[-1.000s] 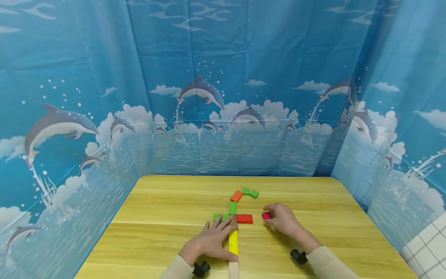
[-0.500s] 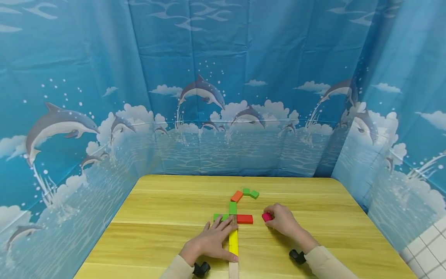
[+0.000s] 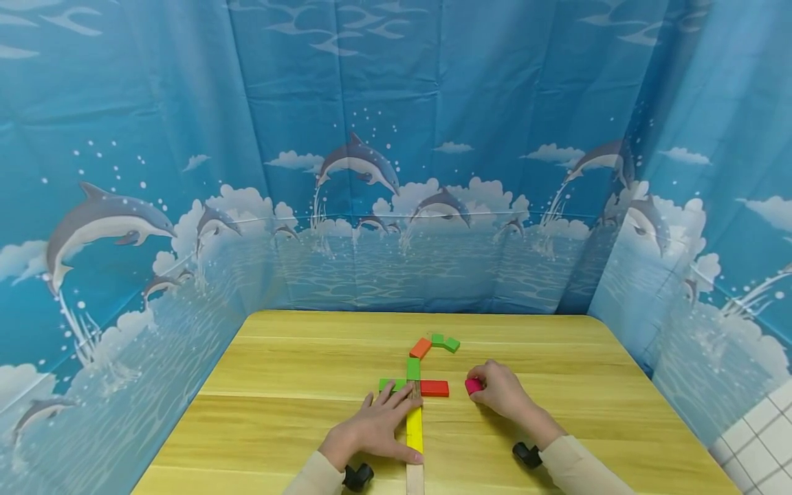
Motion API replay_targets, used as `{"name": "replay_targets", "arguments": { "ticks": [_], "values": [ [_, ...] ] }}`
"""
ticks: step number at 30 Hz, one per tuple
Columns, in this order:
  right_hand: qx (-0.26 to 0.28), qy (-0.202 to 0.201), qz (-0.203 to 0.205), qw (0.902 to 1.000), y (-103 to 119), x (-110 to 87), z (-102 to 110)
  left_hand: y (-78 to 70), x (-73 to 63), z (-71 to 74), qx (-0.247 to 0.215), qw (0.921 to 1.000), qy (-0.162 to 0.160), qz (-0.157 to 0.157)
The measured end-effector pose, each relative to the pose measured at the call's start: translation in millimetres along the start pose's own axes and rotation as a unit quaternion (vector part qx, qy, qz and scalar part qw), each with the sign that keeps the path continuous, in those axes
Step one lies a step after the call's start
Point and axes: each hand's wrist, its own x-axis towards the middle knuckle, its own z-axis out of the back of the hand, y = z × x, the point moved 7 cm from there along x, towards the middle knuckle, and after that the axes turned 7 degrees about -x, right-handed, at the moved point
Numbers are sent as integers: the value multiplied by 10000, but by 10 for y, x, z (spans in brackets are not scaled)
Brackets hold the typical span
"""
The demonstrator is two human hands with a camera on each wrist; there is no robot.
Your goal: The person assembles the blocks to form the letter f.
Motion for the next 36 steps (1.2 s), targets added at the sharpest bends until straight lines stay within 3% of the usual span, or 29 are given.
{"name": "replay_targets", "arguments": {
  "ticks": [19,36],
  "values": [
    [16,58,-37,10000,-12,35,19,7,-9,-12,-26,10000,62,-1],
    [305,-132,-280,9991,-82,199,54,-6,10,-9,43,10000,47,-8]
  ]
}}
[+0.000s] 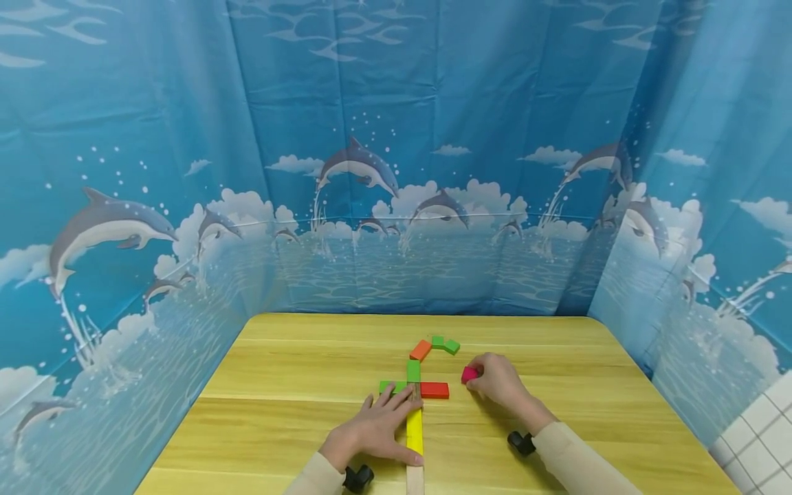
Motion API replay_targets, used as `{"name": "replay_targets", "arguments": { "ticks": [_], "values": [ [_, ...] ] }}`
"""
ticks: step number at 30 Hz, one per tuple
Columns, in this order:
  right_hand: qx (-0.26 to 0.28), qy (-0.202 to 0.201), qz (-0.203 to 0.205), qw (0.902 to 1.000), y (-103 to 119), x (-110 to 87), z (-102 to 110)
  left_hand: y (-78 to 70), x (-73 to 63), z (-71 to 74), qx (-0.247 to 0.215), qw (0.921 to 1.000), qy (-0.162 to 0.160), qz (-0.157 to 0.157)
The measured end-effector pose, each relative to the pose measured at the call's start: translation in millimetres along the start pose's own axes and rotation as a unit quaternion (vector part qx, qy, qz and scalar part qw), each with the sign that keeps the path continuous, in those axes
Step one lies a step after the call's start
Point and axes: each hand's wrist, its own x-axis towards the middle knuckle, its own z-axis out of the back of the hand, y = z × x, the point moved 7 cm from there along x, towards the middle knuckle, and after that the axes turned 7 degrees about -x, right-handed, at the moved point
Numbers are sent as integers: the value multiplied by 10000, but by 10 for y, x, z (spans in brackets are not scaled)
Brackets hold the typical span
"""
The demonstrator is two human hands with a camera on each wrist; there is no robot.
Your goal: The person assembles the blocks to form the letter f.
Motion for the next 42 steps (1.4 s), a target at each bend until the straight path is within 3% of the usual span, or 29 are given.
{"name": "replay_targets", "arguments": {
  "ticks": [24,42],
  "values": [
    [93,-273,-248,9993,-136,268,-34,-28,0,-25,15,10000,-9,-29],
    [-281,-74,-614,9977,-164,482,-113,3,3,-1,5,10000,-11,50]
  ]
}}
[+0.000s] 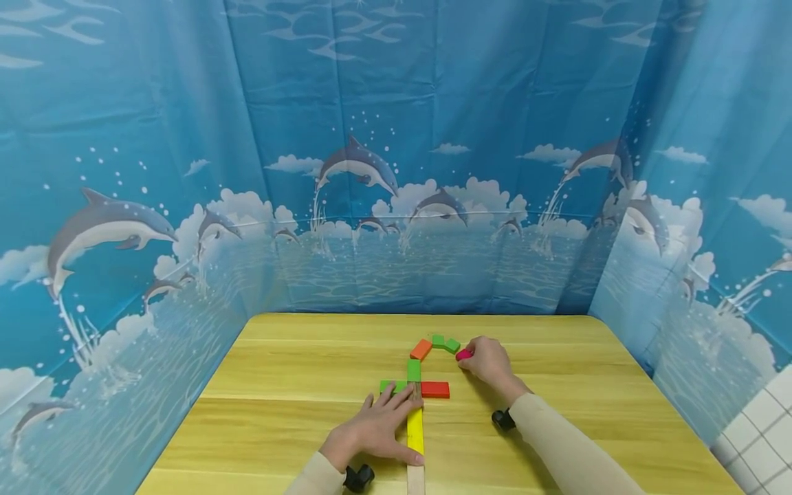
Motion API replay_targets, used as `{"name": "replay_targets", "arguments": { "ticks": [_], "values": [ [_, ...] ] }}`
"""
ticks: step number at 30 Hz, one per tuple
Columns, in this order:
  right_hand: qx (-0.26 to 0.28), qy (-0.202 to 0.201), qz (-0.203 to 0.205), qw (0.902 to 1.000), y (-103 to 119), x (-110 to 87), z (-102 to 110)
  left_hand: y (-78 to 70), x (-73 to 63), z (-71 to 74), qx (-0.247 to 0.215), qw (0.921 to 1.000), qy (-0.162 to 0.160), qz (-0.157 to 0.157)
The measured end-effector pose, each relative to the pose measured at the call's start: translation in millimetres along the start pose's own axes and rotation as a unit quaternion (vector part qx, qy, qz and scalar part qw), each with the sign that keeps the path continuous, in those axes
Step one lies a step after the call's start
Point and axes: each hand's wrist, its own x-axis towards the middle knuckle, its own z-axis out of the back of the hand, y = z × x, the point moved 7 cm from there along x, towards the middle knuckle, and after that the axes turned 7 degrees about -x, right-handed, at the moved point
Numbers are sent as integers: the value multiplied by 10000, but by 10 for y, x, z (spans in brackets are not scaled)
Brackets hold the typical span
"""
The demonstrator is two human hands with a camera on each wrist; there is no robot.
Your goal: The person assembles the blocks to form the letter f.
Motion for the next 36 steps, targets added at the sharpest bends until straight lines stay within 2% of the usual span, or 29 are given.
{"name": "replay_targets", "arguments": {
  "ticks": [7,21,36],
  "values": [
    [-174,-62,0,9998,16,25,12,-22,-11,6,33,10000,-7,36],
    [-382,93,-193,9990,53,41,-7,-42,-36,35,-20,10000,26,-19],
    [-533,101,-195,9983,77,28,-20,-30,-33,31,135,9999,-15,-6]
  ]
}}
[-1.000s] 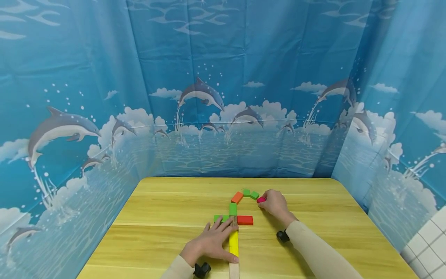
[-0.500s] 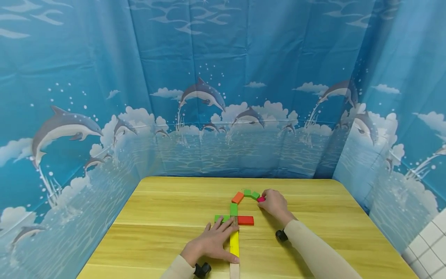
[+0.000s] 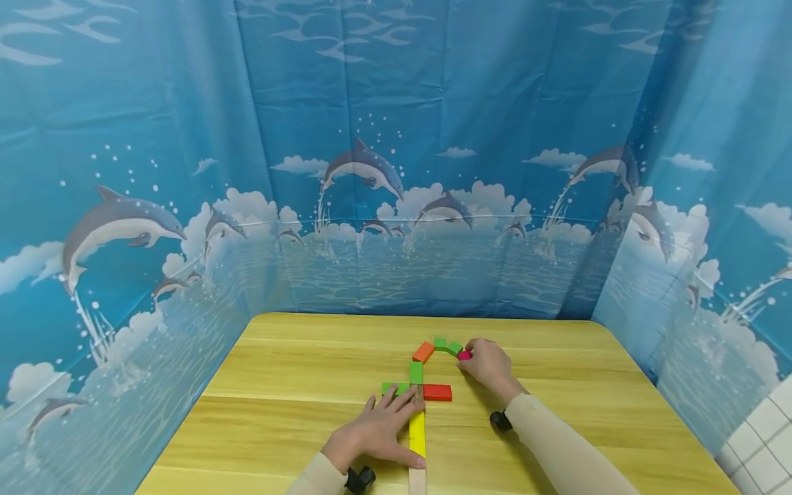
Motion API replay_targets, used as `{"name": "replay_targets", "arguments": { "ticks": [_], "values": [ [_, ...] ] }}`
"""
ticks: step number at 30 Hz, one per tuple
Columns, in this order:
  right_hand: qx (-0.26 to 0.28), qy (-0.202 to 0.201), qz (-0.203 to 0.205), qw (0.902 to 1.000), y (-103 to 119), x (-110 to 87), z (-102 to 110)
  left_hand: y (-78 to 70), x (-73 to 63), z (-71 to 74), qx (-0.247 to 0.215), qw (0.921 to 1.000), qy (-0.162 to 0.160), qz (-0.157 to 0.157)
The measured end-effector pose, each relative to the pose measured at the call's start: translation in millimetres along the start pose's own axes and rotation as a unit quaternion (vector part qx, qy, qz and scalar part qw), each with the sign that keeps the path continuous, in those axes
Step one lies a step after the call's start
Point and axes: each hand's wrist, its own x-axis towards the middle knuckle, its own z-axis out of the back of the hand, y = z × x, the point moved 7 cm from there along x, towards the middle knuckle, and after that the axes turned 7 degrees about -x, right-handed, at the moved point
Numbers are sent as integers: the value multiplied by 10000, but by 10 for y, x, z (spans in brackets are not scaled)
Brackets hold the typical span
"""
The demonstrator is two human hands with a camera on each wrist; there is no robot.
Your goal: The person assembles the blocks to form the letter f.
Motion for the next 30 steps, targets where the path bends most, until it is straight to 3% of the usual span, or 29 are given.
{"name": "replay_targets", "arguments": {
  "ticks": [15,21,25,30],
  "values": [
    [-83,-28,40,10000,5,10,3,9,19,1,35,9999,18,-105],
    [20,-36,101,9999,90,-56,106,32,27,7,-29,9998,40,-169],
    [103,-272,296,9991,195,-114,245,6,32,91,-78,9991,-260,-315],
    [295,-403,629,9968,334,-242,391,0,-10,291,8,9944,-1042,-153]
  ]
}}
